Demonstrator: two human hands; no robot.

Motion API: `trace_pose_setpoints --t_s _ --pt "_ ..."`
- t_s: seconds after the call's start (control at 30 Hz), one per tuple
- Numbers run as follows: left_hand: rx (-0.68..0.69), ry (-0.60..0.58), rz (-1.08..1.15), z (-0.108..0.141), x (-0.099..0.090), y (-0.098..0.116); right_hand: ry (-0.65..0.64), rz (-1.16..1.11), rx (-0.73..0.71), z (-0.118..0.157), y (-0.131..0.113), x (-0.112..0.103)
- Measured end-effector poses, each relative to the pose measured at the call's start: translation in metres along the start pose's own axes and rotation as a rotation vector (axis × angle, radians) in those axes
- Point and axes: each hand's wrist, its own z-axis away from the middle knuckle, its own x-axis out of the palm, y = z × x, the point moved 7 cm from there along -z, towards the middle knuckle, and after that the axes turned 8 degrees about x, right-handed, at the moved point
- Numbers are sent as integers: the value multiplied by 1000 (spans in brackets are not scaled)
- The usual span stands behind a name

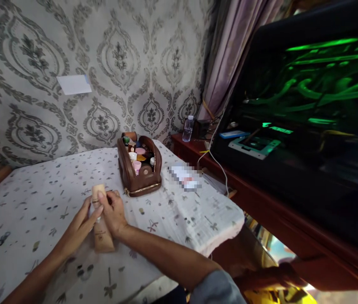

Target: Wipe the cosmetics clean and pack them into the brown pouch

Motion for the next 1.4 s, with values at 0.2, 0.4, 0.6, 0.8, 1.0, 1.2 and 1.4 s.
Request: trace_pose_setpoints --t_s 0.2,0.4,0.6,0.8,1.0,1.2,1.4 --pt "-7 -80 277 -4 2 -4 -37 -24 -50 -8 -6 -2" --pt "48 -334 -88 -6 -27 14 -190 -174 48 -18 -8 2" --pt "92 -405 -760 -1 -67 23 -433 -90 68 -13 -3 19" --pt "138 -360 -795 9 -64 14 -502 -116 179 -21 18 18" --pt "237 -277 -930 13 -64 7 -511 -146 228 -24 23 12" --pt "347 -139 -1118 7 -76 18 -536 -171 218 -20 27 14" --pt "377 -18 -991 14 -57 14 -470 150 60 -14 26 1"
